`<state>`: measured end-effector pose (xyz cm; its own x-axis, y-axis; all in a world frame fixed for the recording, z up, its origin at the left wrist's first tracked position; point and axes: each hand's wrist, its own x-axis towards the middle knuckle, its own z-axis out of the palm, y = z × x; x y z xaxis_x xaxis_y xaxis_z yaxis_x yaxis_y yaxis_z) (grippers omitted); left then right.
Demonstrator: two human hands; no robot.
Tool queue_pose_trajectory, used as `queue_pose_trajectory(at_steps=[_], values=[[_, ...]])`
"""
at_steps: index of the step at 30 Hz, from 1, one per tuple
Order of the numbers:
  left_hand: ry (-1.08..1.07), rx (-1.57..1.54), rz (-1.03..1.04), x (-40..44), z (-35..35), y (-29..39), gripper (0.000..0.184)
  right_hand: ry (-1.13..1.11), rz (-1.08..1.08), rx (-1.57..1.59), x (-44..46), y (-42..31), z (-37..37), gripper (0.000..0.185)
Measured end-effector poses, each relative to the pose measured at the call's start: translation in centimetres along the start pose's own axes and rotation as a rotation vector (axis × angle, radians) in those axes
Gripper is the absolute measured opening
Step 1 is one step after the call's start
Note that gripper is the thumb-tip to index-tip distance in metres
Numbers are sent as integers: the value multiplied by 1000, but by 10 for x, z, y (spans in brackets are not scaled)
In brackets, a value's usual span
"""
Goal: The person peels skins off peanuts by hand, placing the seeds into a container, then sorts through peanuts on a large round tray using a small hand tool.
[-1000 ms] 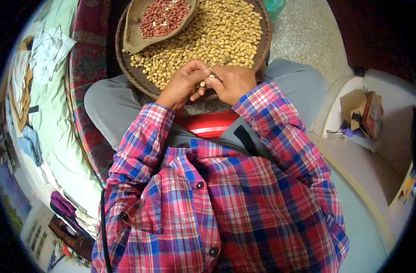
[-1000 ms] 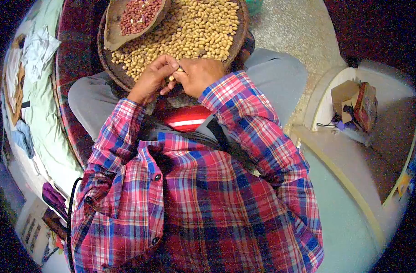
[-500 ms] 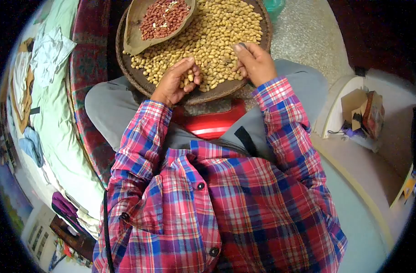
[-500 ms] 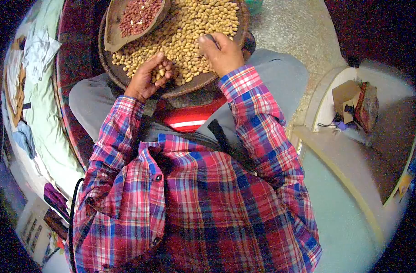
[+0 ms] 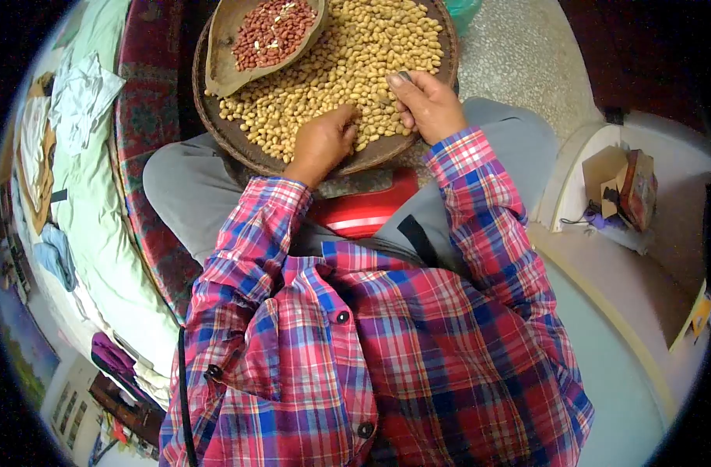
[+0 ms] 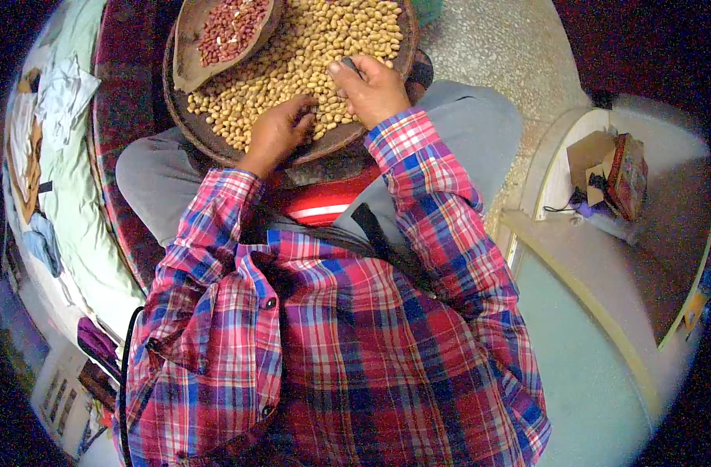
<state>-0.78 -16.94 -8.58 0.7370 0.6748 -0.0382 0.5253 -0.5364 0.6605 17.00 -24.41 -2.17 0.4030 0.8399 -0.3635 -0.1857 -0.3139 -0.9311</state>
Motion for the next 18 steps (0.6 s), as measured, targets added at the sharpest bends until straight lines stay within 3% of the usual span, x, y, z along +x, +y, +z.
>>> queue_pose_trajectory(at_steps=[7,10,13,17,18], values=[[-97,100,20,5,-7,5,22,14,5,7,0,2,2,32],[-55,158,-25,3,-13,7,16,4,-20,-73,2,2,-2,33],[-152,266,-146,2,-21,4,23,-1,-18,-81,2,1,-2,33],[-83,192,-123,1,-25,12,21,-3,-16,-56,1,-1,-1,34],[-65,137,-6,1,-19,15,17,-2,-25,-57,3,1,-1,33]])
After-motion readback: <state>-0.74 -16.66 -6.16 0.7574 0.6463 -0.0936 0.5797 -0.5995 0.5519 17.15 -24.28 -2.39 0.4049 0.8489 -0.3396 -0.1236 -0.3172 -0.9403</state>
